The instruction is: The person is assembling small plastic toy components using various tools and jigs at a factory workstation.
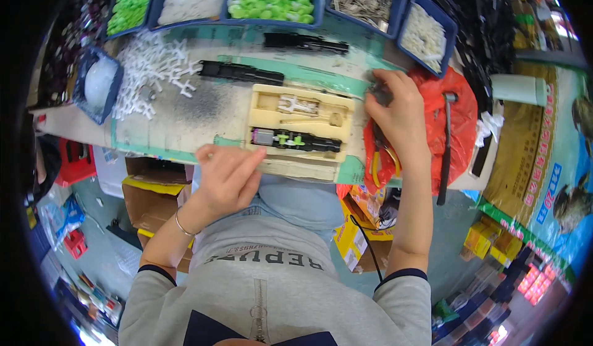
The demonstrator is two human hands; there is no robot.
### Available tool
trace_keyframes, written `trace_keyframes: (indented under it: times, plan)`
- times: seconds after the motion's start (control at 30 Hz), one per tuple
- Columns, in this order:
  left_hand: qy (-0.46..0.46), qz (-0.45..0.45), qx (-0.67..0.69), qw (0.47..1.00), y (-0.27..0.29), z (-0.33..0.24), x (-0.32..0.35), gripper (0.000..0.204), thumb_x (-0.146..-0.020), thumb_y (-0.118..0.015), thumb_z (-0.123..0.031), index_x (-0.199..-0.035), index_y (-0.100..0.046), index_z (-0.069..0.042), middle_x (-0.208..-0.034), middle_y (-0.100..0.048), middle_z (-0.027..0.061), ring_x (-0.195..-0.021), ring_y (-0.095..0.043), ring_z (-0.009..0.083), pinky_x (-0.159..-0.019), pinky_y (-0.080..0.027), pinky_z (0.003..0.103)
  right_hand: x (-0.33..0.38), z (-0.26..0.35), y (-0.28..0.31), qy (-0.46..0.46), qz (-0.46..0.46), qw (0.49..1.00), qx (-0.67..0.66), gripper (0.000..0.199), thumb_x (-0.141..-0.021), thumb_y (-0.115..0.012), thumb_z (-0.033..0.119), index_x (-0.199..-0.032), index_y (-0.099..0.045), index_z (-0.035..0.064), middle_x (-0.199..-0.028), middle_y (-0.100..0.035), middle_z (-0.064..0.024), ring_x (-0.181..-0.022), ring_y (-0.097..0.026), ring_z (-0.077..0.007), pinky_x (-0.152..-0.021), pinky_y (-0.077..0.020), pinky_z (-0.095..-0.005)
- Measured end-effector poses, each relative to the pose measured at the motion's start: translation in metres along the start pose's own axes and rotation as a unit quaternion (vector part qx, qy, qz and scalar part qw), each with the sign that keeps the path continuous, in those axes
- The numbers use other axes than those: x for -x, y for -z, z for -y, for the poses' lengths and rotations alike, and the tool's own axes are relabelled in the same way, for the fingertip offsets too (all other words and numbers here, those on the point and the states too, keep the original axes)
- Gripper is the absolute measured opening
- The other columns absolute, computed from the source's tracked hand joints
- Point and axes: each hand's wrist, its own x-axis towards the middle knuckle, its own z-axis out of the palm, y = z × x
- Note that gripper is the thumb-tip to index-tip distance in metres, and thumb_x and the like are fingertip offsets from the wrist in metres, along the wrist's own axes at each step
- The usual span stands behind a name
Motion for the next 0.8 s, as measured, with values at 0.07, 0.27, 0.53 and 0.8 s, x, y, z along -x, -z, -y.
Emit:
trace_keyframes:
  times: [0.07, 0.27, 0.53, 0.8]
  plan:
    - [0.043, -0.006, -0.035, 0.998, 0.012, 0.014, -0.004, 0.044, -0.073, -0.066, -0.008, -0.116, -0.061, -0.007, -0.091, -0.06, 0.0008, -0.078, -0.055, 0.0153, -0.078, -0.033, 0.035, -0.001, -0.002, -0.006, 0.006, -0.03, 0.999, -0.032, 0.035, -0.073, -0.069, 0.002, -0.107, -0.063, 0.0009, -0.088, -0.061, -0.0064, -0.079, -0.057, -0.0151, -0.071, -0.0459, -0.0268]
    - [0.144, -0.043, -0.191, 0.97, 0.035, 0.062, -0.028, 0.03, -0.08, -0.066, -0.011, -0.108, -0.061, -0.004, -0.091, -0.059, 0.0082, -0.082, -0.055, 0.0257, -0.073, -0.041, 0.038, -0.005, 0.001, -0.008, -0.062, -0.007, 0.996, -0.056, 0.026, -0.079, -0.065, 0.0, -0.105, -0.064, 0.0003, -0.084, -0.061, -0.0045, -0.073, -0.056, -0.0111, -0.068, -0.0454, -0.0247]
    - [0.182, -0.016, -0.179, 0.967, 0.034, 0.067, -0.023, 0.011, -0.079, -0.064, -0.004, -0.088, -0.059, 0.0, -0.087, -0.057, 0.0129, -0.079, -0.056, 0.0303, -0.069, -0.046, 0.039, 0.005, 0.009, 0.003, -0.091, 0.017, 0.995, -0.026, 0.026, -0.076, -0.071, 0.01, -0.098, -0.065, -0.0022, -0.083, -0.064, -0.0081, -0.073, -0.059, -0.0147, -0.068, -0.0476, -0.0277]
    - [0.145, -0.082, -0.203, 0.965, 0.041, 0.072, -0.008, 0.02, -0.079, -0.06, 0.004, -0.099, -0.061, -0.001, -0.084, -0.061, 0.0161, -0.072, -0.059, 0.0315, -0.062, -0.05, 0.037, 0.004, 0.021, -0.003, -0.08, 0.014, 0.988, -0.13, 0.025, -0.083, -0.065, 0.006, -0.105, -0.064, -0.0036, -0.086, -0.063, -0.0065, -0.078, -0.059, -0.0136, -0.073, -0.047, -0.0258]
